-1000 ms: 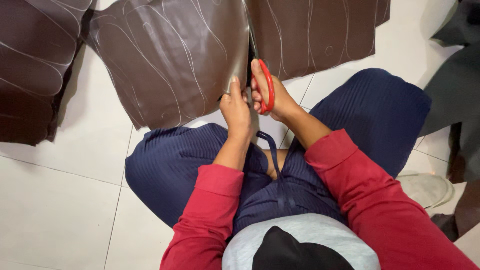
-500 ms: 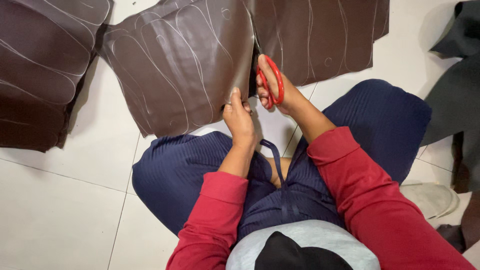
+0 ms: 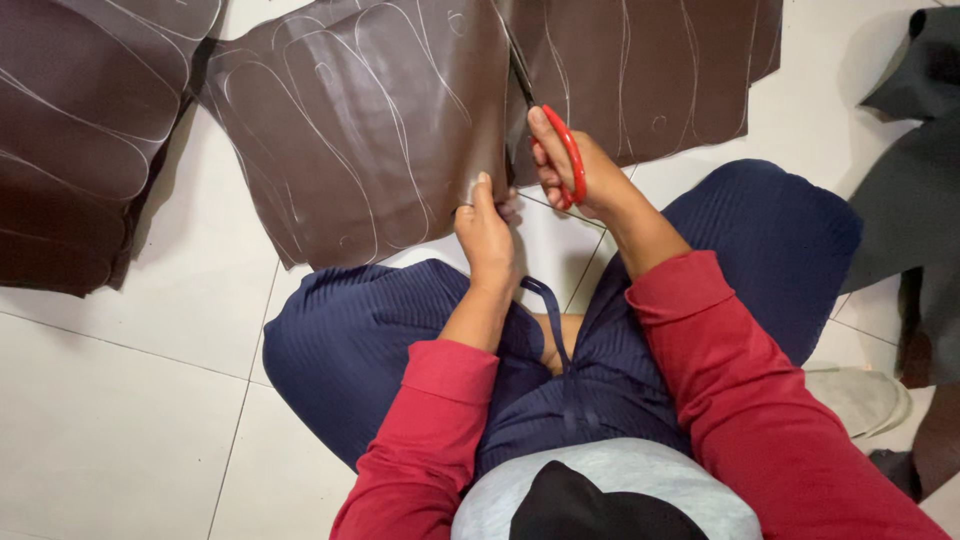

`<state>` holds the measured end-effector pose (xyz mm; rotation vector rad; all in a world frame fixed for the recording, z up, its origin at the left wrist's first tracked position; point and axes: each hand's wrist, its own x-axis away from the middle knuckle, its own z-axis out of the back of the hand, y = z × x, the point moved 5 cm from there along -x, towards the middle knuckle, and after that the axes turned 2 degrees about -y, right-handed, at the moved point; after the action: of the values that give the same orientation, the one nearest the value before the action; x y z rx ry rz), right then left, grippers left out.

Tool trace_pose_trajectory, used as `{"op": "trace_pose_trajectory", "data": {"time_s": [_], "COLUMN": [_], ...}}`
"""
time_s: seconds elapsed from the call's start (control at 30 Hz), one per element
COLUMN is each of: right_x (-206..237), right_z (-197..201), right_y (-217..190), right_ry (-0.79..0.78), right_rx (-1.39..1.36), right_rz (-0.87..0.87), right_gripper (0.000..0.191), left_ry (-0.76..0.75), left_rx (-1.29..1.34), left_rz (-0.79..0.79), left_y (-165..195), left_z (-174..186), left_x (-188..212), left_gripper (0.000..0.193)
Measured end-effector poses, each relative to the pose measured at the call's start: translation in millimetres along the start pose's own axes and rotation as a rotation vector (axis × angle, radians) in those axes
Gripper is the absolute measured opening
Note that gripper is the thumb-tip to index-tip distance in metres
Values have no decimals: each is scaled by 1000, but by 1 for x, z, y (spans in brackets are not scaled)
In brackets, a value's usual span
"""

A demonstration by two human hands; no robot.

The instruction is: The person sits on the floor and uses red-handled scissors to cut a brown synthetic material along pre-drawn white outlines. They repeatedly cut along the lines, separate the cut pieces, and move them to the side.

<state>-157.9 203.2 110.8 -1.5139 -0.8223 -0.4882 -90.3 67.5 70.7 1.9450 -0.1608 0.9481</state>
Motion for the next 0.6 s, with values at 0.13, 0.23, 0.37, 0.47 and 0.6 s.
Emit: {"op": "trace_pose_trajectory", "data": {"time_s": [0.13,0.23,0.37,0.47,0.6], "right_x": [-4,-10,-21,-27,-28], "right_z": [8,14,19,21,23], "right_y": [0,-2,-12,-15,-16], "right_ry": [-2,0,-51,-50,-39], "right_rx": [81,109,71,83,102], "right_rz": [-28,-42,-24,-68,-129], "right_gripper": [61,61,64,64,62], "left_ry": [-49,33,24,-44,-29], "left_rx": [-27,-222,-354,-156,-72], "left_rz": [-85,-95,-62,-98,-67], "left_y": [-14,-30,-47,-52,-55], "left_z": [-5,-3,-2,-8,-10], "left_x": [-3,-3,-5,-7,-9], "left_gripper": [37,48,54,47,48]}}
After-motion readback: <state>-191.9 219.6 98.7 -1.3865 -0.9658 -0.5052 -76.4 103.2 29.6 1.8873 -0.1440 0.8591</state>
